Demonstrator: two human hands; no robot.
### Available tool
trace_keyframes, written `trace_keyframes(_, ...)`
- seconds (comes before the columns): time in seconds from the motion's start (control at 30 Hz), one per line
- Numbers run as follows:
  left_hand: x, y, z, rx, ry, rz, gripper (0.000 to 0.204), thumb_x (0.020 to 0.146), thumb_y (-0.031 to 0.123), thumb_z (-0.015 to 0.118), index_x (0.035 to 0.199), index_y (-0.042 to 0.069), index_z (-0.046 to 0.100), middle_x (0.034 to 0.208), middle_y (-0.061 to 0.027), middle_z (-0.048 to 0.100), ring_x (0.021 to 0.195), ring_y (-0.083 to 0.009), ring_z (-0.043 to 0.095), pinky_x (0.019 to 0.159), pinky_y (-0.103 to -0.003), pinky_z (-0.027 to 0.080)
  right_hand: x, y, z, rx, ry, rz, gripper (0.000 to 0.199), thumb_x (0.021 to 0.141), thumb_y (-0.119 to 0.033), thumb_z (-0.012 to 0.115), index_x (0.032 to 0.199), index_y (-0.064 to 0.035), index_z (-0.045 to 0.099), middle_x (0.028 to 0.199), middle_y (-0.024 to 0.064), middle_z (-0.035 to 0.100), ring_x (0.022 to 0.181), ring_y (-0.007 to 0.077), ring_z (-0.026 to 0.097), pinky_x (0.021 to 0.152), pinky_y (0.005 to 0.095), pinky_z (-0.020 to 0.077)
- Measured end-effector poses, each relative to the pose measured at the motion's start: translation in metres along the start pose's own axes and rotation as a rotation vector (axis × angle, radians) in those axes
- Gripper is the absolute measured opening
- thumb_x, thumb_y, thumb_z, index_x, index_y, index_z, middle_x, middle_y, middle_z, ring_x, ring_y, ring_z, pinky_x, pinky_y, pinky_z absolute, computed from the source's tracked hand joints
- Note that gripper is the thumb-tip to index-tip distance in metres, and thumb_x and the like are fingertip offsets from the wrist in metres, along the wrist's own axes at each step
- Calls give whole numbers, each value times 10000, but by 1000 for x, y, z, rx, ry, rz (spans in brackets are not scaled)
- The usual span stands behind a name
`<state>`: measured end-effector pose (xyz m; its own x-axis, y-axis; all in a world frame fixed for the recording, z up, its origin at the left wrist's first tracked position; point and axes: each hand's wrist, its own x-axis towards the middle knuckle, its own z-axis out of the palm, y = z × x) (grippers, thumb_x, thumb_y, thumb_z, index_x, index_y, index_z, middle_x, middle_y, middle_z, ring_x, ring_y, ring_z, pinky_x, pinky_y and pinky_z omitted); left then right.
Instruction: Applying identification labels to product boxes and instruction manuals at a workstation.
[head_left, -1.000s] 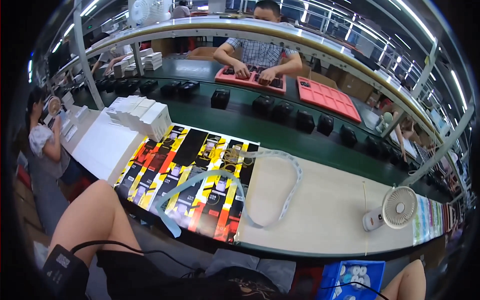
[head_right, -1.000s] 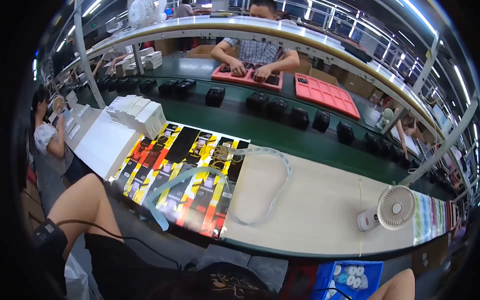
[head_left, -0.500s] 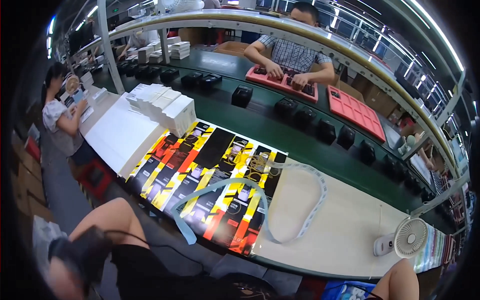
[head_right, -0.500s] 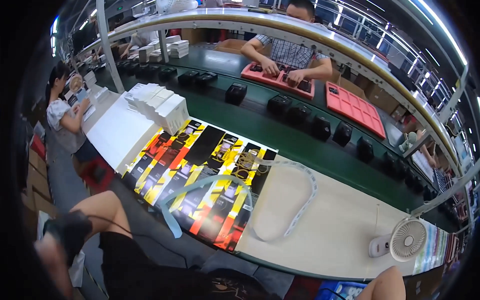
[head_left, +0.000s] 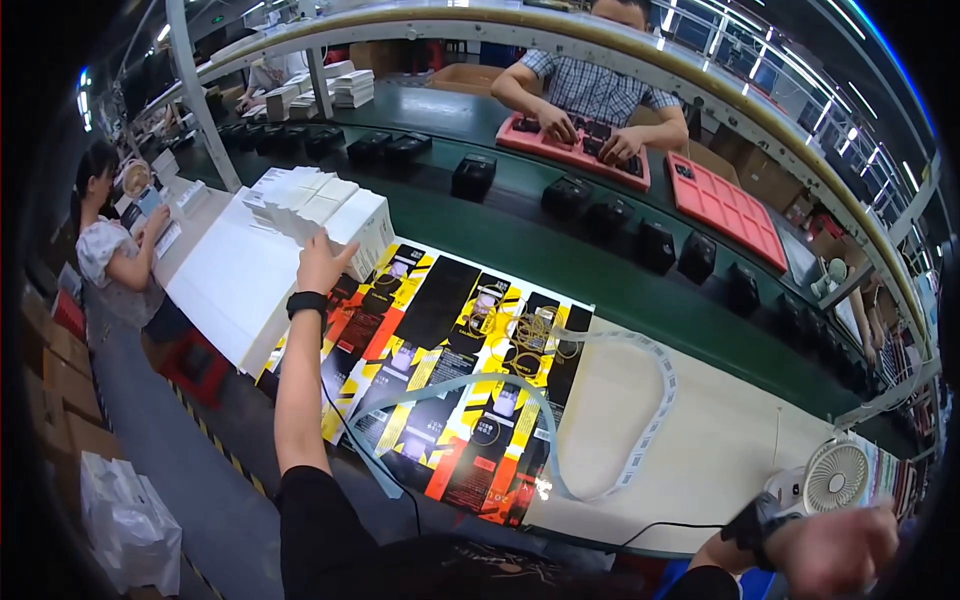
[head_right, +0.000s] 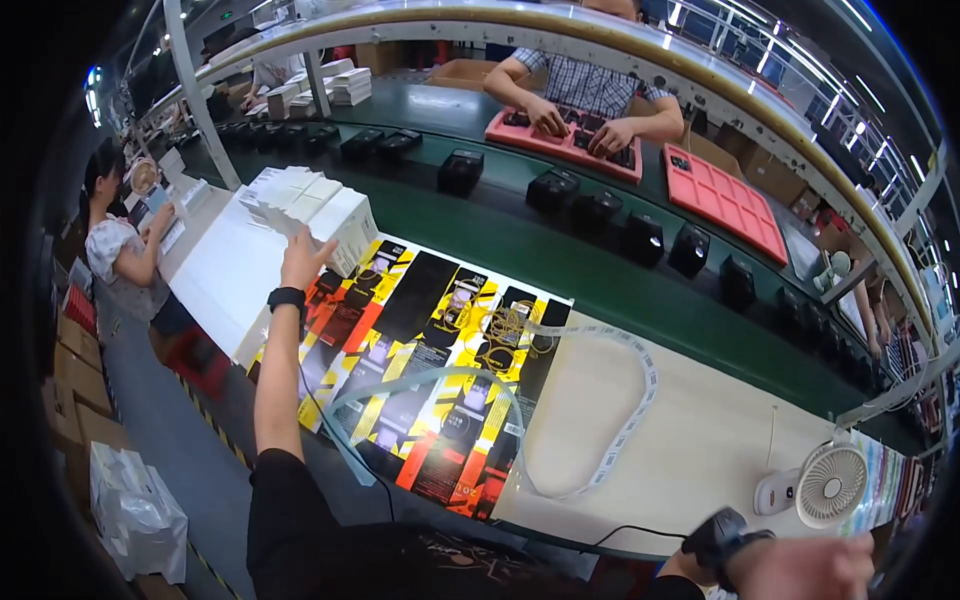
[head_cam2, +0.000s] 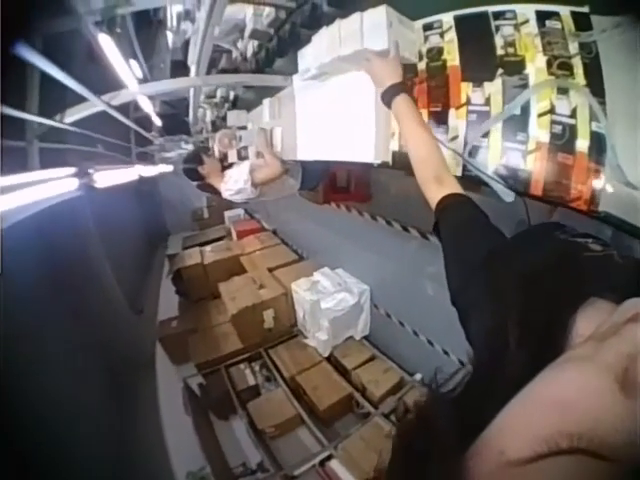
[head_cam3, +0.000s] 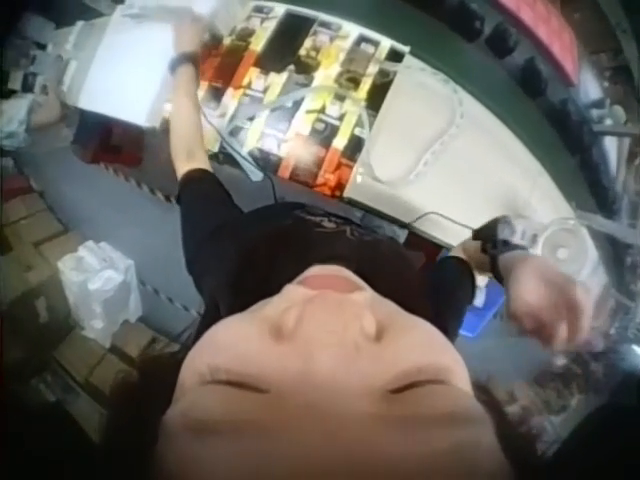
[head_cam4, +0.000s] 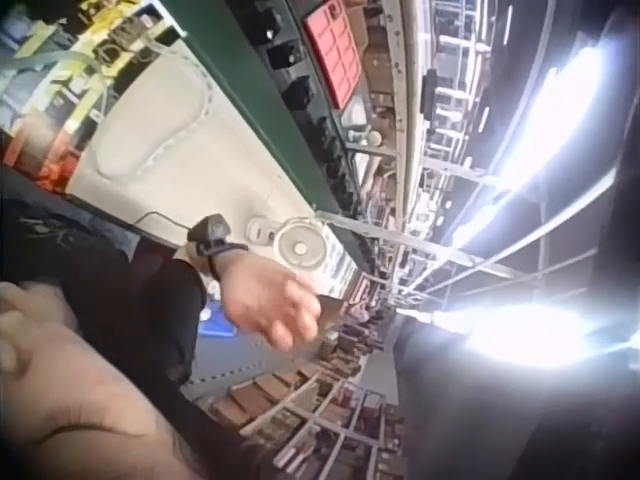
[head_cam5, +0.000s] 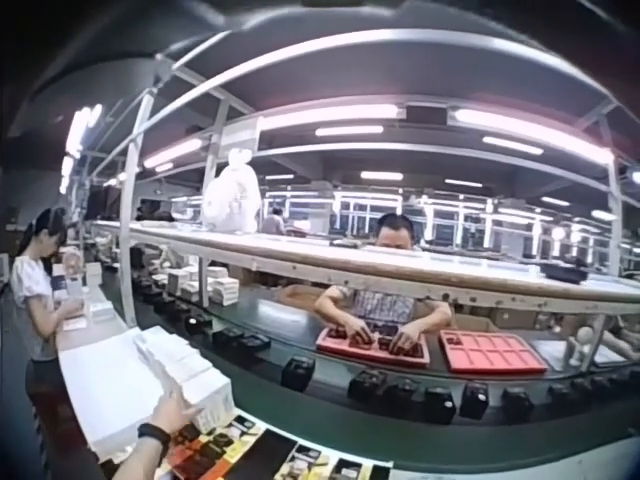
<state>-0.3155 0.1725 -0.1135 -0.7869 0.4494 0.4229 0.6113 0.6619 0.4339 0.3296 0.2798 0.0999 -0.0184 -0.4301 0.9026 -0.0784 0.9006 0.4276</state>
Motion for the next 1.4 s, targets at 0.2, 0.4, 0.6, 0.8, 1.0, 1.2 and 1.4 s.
trace_keyframes(0.2,-7,-4,27,3,95,-120,905,616,476,735,1285,12,339,1153,-239,497,1028,-371,517,879,-400,427,-76,-16,45,-122,-642,857,160,777,-66,481,885,6,574,1019,186,551,801,235,547,751,368,438)
trace_keyframes(0.4,9,-12,55,-171,239,-87,898,628,384,766,1237,-110,328,1224,-303,412,1141,-391,421,975,-386,340,-109,-33,20,-199,-663,1136,190,727,76,505,869,-9,598,980,147,589,730,203,573,686,289,454)
trace_keyframes(0.6,44,-42,82,-458,270,-70,972,557,288,821,1255,-126,286,1198,-263,433,1117,-352,423,993,-391,315,-136,-68,-64,-488,-214,1618,112,831,-32,507,875,3,605,944,106,598,703,132,562,636,262,456)
trace_keyframes(0.8,69,-32,76,-452,124,67,818,584,258,780,1212,-104,402,1128,-237,537,983,-362,538,911,-398,399,-184,-81,-205,-991,344,1686,493,865,-252,561,1263,-37,364,915,110,593,616,139,575,578,210,481)
trace_keyframes(1.0,37,38,28,-219,193,139,750,660,192,747,1245,-69,358,1210,-224,460,1116,-306,452,976,-343,328,-189,-54,-248,-646,684,1972,552,862,-323,554,1245,-4,318,953,165,576,704,218,611,639,289,531)
trace_keyframes(1.2,29,69,-12,-374,250,261,772,679,243,759,1257,-57,345,1196,-177,457,1107,-271,445,963,-331,335,-241,-12,-286,37,1010,1799,411,861,-171,480,1146,94,351,1090,286,506,971,383,566,792,417,537)
trace_keyframes(1.4,-30,172,-71,-794,70,91,718,680,209,764,1255,7,385,1144,-105,483,972,-198,512,777,-277,419,-283,-1,-318,-156,915,1741,357,813,-33,398,1107,160,341,1148,324,448,1052,478,480,877,496,491)
